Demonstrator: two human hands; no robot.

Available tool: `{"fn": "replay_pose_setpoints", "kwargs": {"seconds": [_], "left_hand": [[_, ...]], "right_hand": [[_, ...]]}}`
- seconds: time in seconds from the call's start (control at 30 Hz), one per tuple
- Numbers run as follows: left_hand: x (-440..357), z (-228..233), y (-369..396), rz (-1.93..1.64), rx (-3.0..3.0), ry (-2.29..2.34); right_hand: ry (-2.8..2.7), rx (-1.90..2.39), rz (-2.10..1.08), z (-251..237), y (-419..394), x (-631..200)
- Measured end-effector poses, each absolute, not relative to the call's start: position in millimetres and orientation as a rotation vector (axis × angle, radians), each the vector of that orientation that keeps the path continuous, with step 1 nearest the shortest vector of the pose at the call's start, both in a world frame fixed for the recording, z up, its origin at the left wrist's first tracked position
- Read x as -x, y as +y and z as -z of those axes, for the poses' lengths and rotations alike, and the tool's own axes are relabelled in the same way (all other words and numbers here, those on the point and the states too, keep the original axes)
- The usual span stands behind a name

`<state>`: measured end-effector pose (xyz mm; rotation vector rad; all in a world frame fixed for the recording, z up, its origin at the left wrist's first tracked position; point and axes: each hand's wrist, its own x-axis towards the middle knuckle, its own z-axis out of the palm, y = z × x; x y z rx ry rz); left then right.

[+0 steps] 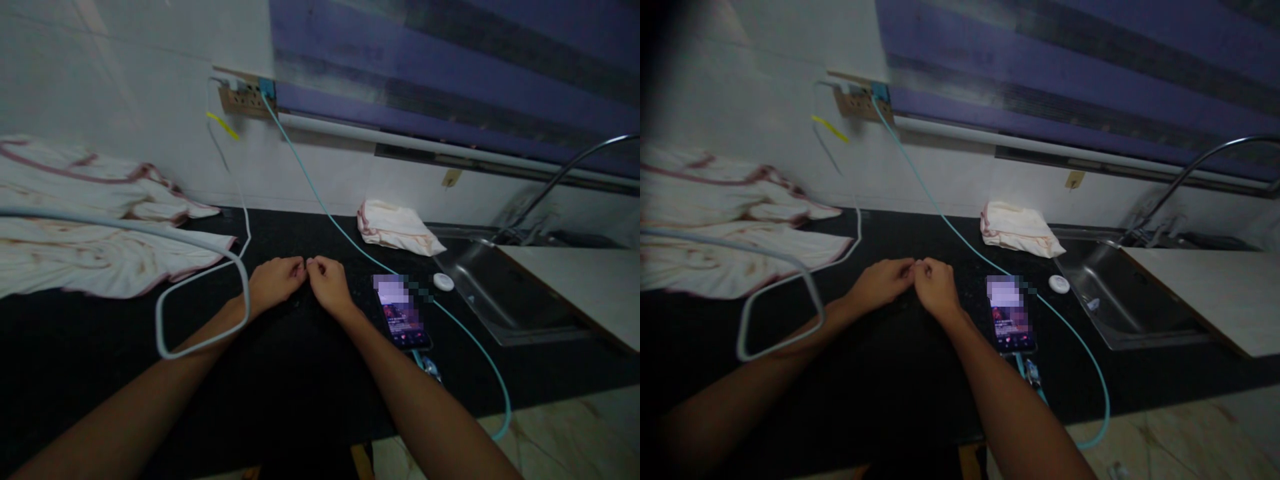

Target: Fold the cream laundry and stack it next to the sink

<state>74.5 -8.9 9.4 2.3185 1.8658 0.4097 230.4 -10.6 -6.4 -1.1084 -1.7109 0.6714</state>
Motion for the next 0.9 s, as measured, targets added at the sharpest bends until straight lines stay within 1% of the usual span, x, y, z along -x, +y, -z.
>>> {"fn": "replay_pose_setpoints", "kwargs": {"seconds": [0.1,0.27,0.37,0.43,0.6,0.73,0.8,0.9], "left_hand": [[-55.7,-11.4,1.7,-0.537,-2.294,1.947],[11.4,-12.1,23.4,-1.103,-2.312,2.346],[53.5,-7.2,25.7,-1.252,-2.173,2.548],[79.3,1.1,25.0,-1.247,-2.007,2.711],[150.0,26.1,29.7,-1.039,-1.518,2.99],[193.1,34.1,35.9,-0.778,-1.167,2.931],[198.5,36.9,36.9,-0.691,-1.13,2.878],[190.0,41.1,34.1,-0.747,-1.323,2.868]], "right_hand": [[-1.71,1.124,-0.671,6.9,-10.2,-229.9],[-1.682,1.103,-0.699,7.8,-10.8,-228.5],[-1.674,1.104,-0.722,8.2,-11.1,-228.5],[-1.675,1.1,-0.736,8.5,-10.6,-228.8],[-1.666,1.118,-0.732,11.1,-7.7,-227.3],[-1.701,1.097,-0.728,12.7,-8.5,-224.6],[-1.7,1.096,-0.742,12.6,-9.7,-224.3],[-1.702,1.108,-0.75,11.8,-10.0,-225.5]]}}
